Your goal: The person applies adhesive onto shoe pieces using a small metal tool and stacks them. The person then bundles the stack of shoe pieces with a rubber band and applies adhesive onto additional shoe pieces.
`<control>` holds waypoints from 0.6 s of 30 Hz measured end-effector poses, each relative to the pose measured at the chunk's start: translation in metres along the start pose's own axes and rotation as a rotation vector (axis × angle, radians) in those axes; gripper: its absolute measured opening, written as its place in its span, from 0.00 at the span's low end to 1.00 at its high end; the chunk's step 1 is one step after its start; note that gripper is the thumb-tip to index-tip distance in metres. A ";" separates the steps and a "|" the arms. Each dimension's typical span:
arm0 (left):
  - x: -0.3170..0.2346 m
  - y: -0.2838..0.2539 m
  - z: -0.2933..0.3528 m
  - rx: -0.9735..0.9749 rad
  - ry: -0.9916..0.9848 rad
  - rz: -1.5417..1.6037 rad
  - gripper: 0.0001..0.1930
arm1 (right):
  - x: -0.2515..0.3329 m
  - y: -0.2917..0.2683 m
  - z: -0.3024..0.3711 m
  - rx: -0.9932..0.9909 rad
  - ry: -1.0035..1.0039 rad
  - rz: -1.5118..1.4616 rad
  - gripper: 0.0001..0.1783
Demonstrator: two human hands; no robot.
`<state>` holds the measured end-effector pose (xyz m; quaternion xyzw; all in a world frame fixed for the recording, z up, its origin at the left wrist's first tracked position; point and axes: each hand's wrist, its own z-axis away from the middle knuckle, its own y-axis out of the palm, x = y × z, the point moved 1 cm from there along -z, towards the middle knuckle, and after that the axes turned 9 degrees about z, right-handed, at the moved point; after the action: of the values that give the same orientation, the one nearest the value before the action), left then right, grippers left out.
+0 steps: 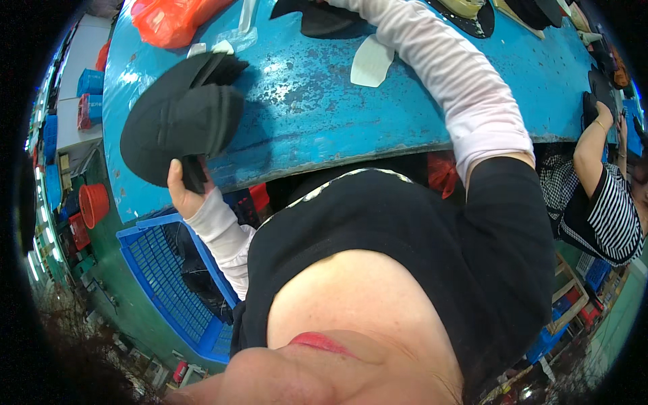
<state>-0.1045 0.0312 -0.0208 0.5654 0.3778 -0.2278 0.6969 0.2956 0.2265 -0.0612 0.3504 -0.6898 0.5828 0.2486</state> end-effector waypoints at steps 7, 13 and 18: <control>0.005 -0.007 0.001 -0.038 -0.069 0.226 0.18 | 0.032 -0.011 0.055 -0.170 -0.077 0.213 0.10; 0.006 -0.013 0.010 0.306 -0.334 0.408 0.27 | 0.062 0.014 0.060 0.147 0.158 -0.224 0.10; 0.026 -0.023 -0.001 0.329 -0.325 0.300 0.36 | 0.096 0.049 0.078 0.457 -0.022 -0.480 0.18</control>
<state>-0.1057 0.0293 -0.0557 0.6769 0.1310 -0.2679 0.6730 0.2019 0.1348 -0.0352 0.5557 -0.4416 0.6436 0.2864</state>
